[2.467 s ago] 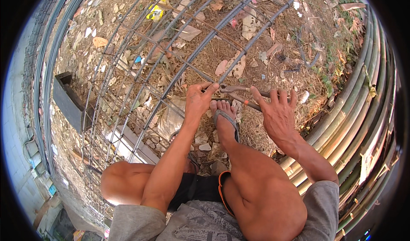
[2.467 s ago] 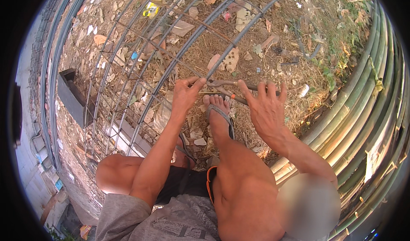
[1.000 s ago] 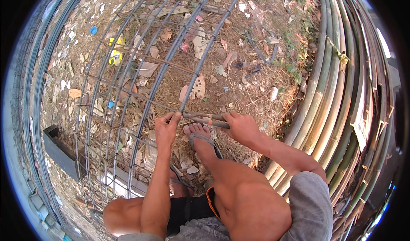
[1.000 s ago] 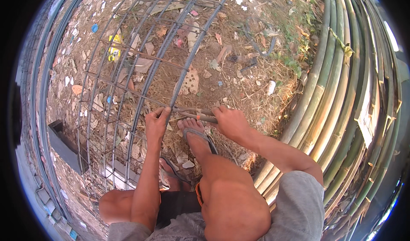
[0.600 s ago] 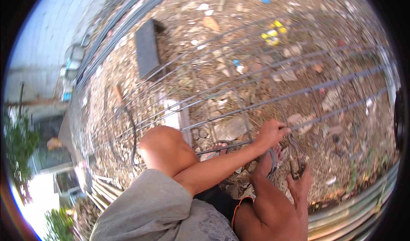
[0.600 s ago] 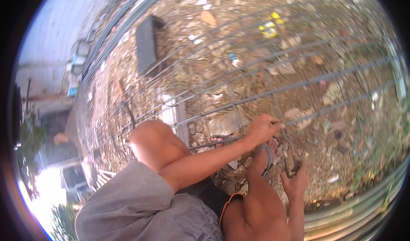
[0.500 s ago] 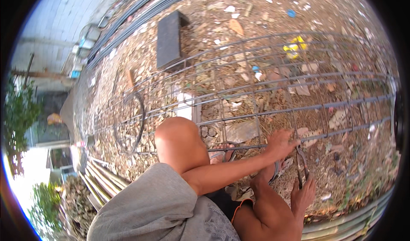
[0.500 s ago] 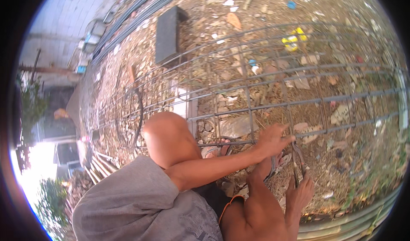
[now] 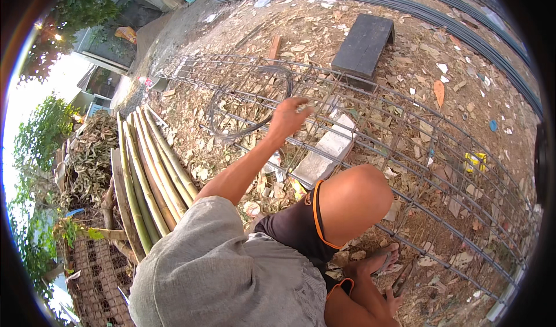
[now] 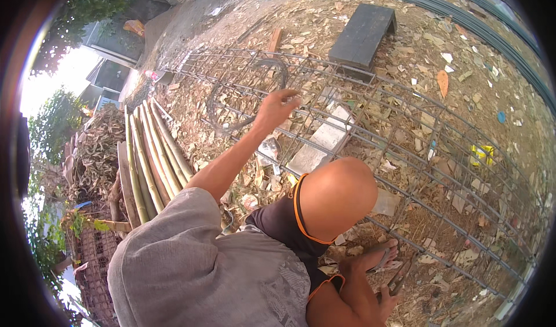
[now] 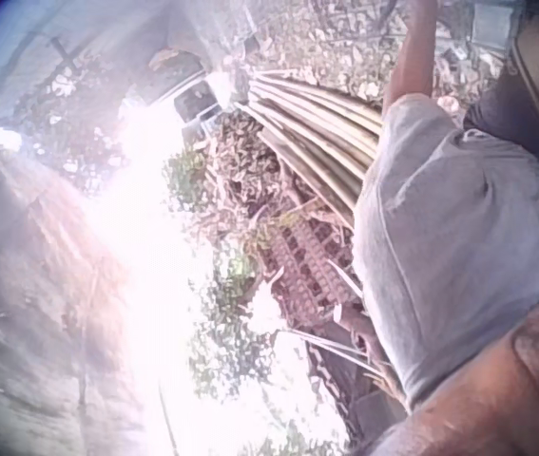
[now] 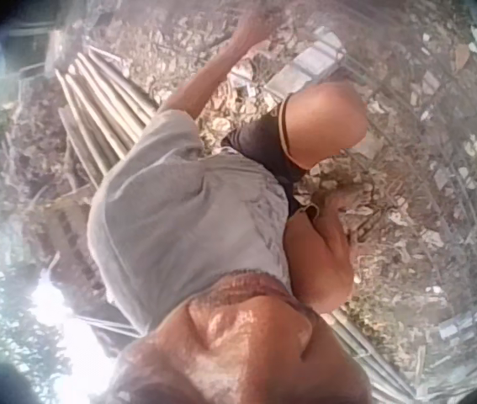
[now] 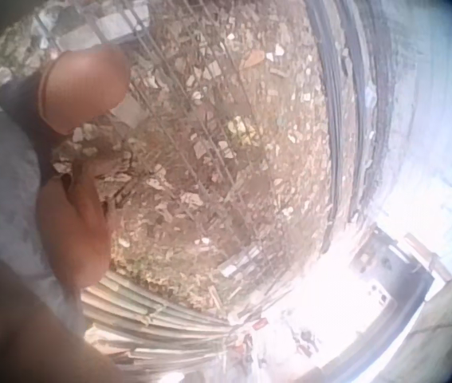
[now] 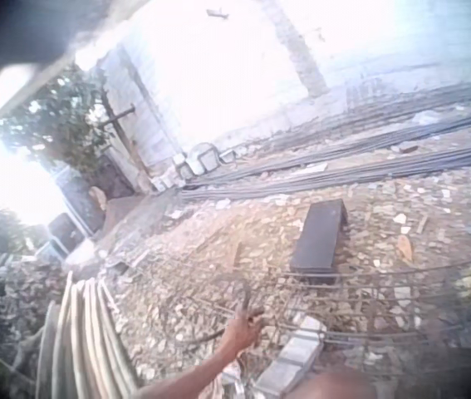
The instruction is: The person uses a pair of pliers and thin wire to secure the intersections of a long metal rebar cage on the ground.
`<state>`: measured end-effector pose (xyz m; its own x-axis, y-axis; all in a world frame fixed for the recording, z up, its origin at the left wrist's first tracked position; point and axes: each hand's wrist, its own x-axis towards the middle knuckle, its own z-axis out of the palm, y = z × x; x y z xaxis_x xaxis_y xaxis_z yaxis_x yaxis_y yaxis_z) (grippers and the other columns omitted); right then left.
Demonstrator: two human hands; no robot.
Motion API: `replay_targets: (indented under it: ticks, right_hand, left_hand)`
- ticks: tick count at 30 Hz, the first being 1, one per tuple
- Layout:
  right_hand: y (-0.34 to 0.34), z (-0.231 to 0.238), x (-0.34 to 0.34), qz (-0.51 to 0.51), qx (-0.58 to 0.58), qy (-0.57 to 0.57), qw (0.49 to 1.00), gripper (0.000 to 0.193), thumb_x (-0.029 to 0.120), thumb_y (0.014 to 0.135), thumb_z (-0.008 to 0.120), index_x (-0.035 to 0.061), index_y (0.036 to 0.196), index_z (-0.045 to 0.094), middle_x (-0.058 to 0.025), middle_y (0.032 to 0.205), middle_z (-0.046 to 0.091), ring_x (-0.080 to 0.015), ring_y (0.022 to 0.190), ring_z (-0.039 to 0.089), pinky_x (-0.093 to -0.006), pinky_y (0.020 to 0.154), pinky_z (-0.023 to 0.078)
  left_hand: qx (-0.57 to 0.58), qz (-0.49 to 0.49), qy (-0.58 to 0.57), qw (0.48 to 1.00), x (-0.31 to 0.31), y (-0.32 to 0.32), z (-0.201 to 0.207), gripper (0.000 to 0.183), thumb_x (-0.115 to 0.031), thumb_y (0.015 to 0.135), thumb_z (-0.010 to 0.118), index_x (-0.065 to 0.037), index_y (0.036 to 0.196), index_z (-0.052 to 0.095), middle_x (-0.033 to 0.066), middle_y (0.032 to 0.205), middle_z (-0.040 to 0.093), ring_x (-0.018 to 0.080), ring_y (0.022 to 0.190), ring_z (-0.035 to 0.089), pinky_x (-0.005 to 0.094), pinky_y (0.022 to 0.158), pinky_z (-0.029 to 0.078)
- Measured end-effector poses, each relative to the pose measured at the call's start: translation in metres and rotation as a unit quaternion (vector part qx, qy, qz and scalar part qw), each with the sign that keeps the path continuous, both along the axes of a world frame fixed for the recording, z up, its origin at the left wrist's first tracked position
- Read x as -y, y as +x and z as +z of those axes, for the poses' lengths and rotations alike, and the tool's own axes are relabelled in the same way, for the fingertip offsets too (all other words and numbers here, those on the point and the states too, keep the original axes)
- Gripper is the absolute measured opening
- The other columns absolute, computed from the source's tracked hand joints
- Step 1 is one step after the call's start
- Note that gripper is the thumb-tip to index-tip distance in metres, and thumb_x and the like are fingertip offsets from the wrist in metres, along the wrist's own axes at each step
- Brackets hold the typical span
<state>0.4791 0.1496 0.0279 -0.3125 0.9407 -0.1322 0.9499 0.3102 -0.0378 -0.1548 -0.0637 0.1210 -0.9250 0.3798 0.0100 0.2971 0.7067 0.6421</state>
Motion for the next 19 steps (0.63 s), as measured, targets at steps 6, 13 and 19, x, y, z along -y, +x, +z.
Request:
replay_targets:
  ticks: [6,13,19]
  right_hand:
    - [-0.039,-0.016,0.046,-0.114,-0.037,-0.121,0.985,0.074,0.03,0.091,0.074,0.0013,0.149,0.038,-0.0304,0.134,0.054,-0.0453,0.121,0.056,-0.0529,0.091,0.051]
    - [0.036,0.005,0.039,-0.232,-0.043,-0.122,0.964,0.079,0.03,0.093,0.072,0.0035,0.155,0.032,-0.0314,0.139,0.051,-0.0457,0.129,0.052,-0.0529,0.095,0.05]
    - [0.034,0.048,-0.019,-0.184,-0.268,-0.138,0.936,0.092,0.041,0.09,0.075,0.0191,0.162,0.022,-0.0172,0.164,0.03,-0.0491,0.144,0.033,-0.0531,0.119,0.031]
  left_hand:
    - [-0.055,0.087,-0.252,0.962,0.251,-0.183,-0.078,0.069,-0.05,0.094,0.067,0.004,0.136,0.057,0.0137,0.076,0.068,0.025,0.069,0.064,0.0423,0.068,0.052]
    - [0.081,-0.027,-0.25,0.965,0.142,-0.143,-0.126,0.08,-0.063,0.094,0.057,0.001,0.141,0.055,0.0295,0.129,0.063,0.0447,0.121,0.06,0.0527,0.102,0.045]
    - [0.151,0.017,-0.248,0.957,0.161,-0.174,-0.084,0.071,-0.059,0.097,0.056,-0.011,0.148,0.052,0.0319,0.128,0.063,0.0306,0.117,0.067,0.0456,0.097,0.049]
